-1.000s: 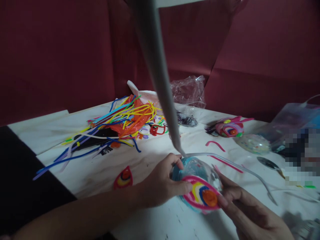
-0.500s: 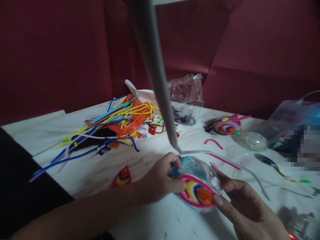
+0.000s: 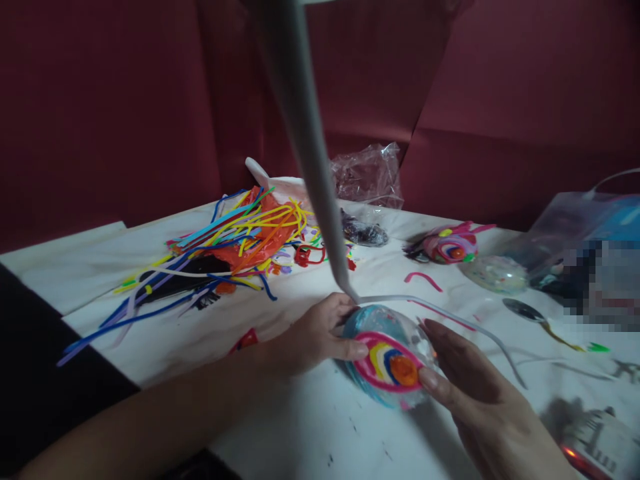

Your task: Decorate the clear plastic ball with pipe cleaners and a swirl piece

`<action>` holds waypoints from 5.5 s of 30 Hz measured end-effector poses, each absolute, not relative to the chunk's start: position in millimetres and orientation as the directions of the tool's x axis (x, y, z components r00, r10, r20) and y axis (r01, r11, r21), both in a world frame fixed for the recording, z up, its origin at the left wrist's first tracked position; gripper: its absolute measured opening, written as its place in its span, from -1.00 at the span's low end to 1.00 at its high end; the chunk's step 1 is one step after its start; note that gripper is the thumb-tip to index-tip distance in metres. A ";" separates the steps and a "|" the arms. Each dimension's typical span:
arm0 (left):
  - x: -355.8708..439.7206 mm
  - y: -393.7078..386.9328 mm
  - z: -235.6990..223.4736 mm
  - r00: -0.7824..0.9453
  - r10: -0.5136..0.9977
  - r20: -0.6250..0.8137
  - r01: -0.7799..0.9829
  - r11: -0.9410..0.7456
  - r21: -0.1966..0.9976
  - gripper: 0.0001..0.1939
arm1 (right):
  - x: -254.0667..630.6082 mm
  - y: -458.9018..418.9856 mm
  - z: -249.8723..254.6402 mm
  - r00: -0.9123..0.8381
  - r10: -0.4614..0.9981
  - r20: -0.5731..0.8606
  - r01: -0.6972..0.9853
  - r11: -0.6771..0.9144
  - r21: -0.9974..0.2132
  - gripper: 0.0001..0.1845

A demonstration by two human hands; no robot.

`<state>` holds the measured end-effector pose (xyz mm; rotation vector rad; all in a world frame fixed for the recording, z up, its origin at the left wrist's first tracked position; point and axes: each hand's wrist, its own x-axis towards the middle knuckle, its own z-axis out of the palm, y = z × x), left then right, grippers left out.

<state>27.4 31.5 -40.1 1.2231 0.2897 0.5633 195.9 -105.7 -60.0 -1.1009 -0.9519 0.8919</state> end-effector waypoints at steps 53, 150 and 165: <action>56.6 32.6 -31.9 0.655 0.179 0.734 -0.183 -0.905 0.385 -0.65 | 198.9 -98.9 -49.6 0.354 0.935 0.030 -0.145 0.087 -0.986 -0.20; 56.1 12.9 -50.8 0.690 0.555 0.464 -0.135 -0.532 0.836 -0.51 | 187.4 -96.8 -45.4 0.593 0.787 0.171 0.017 0.200 -0.980 -0.23; 56.9 12.4 -48.8 0.678 0.560 0.477 -0.090 -0.580 0.810 -0.51 | 187.0 -98.1 -48.3 0.513 0.832 0.210 0.097 0.188 -0.978 -0.27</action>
